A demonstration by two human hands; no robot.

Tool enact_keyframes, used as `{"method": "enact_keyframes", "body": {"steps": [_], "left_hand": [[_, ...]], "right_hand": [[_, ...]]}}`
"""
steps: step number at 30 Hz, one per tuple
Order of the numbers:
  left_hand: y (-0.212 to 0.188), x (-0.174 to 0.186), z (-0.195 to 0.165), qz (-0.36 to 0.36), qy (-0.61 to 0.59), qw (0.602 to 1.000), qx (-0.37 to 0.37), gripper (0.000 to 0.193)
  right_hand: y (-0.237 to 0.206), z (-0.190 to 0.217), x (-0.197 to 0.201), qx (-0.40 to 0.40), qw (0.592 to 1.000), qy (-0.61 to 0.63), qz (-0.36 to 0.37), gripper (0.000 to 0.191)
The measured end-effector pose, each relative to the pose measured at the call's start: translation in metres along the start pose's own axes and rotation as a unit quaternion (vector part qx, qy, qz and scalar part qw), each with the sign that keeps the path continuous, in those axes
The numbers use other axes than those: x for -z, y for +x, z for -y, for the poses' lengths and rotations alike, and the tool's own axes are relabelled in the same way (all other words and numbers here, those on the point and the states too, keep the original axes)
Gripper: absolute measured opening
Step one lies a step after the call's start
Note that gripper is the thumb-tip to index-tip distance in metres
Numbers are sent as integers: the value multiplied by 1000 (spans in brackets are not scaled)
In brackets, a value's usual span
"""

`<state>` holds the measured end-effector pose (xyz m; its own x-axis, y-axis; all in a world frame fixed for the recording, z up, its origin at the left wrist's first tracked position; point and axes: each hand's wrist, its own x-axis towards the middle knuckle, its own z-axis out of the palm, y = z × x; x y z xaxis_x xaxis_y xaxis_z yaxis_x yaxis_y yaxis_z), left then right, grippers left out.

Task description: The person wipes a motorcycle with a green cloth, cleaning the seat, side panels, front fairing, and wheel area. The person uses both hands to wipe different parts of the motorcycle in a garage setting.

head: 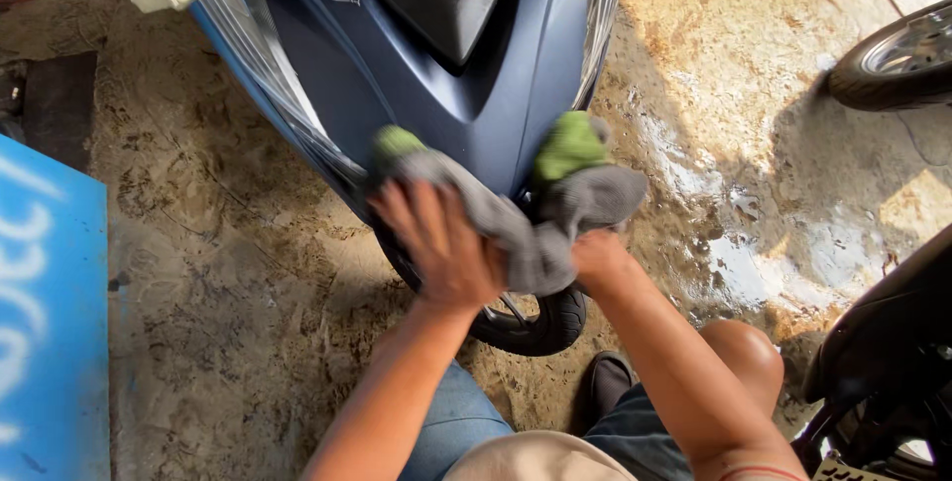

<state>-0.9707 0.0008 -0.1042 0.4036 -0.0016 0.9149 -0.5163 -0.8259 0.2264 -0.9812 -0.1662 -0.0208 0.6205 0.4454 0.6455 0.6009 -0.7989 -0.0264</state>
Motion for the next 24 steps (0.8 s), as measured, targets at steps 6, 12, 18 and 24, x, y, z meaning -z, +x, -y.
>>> {"method": "enact_keyframes", "body": {"steps": [6,12,18,24], "left_hand": [[-126,-43,-44,369,-200,902,106,86],[-101,-62,9,166,-84,955,232,116],[-77,-79,27,241,-120,900,343,57],[-127,-68,-38,312,-67,926,200,78]], "right_hand": [[-104,-4,-17,-80,994,78,-12,34],[-88,-24,-72,-189,969,20,160,36],[-113,-39,-87,-173,983,-19,56,40],[-206,-37,-82,-166,984,-59,12,32]]}}
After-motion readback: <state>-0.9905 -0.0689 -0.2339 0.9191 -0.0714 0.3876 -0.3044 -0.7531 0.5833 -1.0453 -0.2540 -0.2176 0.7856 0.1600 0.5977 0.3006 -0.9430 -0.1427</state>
